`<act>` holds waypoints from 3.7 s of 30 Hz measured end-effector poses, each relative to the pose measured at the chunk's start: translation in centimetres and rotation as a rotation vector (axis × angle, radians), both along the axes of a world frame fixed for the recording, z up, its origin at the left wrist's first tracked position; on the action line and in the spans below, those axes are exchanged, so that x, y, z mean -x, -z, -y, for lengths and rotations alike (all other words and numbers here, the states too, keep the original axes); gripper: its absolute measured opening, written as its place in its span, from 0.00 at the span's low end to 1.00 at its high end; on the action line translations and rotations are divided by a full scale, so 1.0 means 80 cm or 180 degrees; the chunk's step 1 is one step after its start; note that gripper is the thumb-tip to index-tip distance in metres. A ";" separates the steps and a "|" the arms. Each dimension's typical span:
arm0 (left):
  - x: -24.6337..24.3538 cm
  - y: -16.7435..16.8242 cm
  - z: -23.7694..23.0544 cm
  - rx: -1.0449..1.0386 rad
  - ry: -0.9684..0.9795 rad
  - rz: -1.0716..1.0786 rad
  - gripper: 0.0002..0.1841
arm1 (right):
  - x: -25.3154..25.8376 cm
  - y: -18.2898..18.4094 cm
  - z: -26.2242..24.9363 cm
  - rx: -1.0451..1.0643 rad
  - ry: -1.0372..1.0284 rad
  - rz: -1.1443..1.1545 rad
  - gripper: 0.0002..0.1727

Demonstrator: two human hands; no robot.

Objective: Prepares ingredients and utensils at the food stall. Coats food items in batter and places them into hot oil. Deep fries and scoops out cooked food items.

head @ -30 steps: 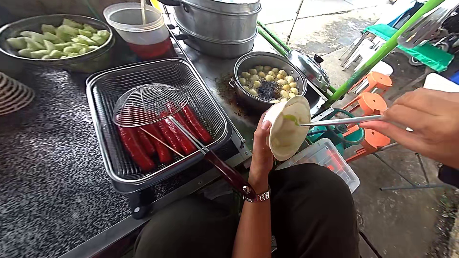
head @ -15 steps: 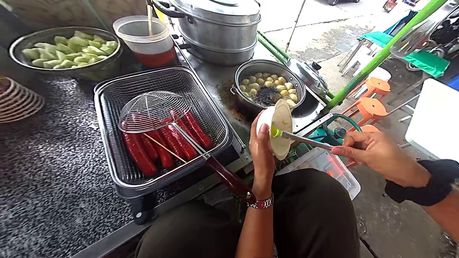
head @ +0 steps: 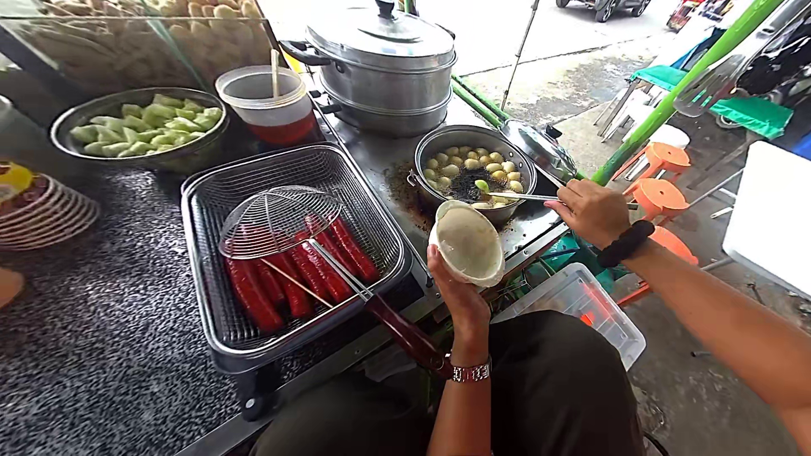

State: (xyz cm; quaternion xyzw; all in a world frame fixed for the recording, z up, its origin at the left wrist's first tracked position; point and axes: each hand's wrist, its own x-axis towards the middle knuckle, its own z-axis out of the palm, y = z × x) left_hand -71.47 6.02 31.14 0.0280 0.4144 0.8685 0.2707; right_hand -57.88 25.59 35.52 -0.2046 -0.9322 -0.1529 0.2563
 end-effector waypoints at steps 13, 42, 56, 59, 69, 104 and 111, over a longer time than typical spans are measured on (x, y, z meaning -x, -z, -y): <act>-0.004 -0.004 0.004 -0.0047 0.0035 0.0067 0.30 | 0.000 0.004 0.002 -0.0326 -0.0146 -0.0149 0.18; 0.186 -0.107 0.376 0.1153 -0.1446 -0.0836 0.33 | 0.253 -0.072 0.339 0.3187 -0.2154 0.0540 0.15; 0.294 -0.045 0.389 0.2419 -0.1481 -0.0711 0.24 | 0.354 -0.076 0.413 0.3022 -0.1521 0.0874 0.40; 0.295 -0.045 0.386 0.2596 -0.1411 -0.0962 0.27 | 0.307 -0.097 0.380 0.2457 -0.1451 0.0986 0.39; 0.233 -0.096 0.353 0.2782 -0.1670 -0.2425 0.33 | 0.191 -0.065 0.312 0.2282 -0.0315 0.2079 0.43; 0.025 -0.111 0.199 0.1769 0.0007 -0.5488 0.19 | 0.031 -0.055 0.027 0.0870 0.1288 0.0317 0.21; 0.007 -0.079 0.174 0.1675 0.0245 -0.5725 0.18 | 0.039 -0.020 0.018 0.0764 0.1309 0.0998 0.19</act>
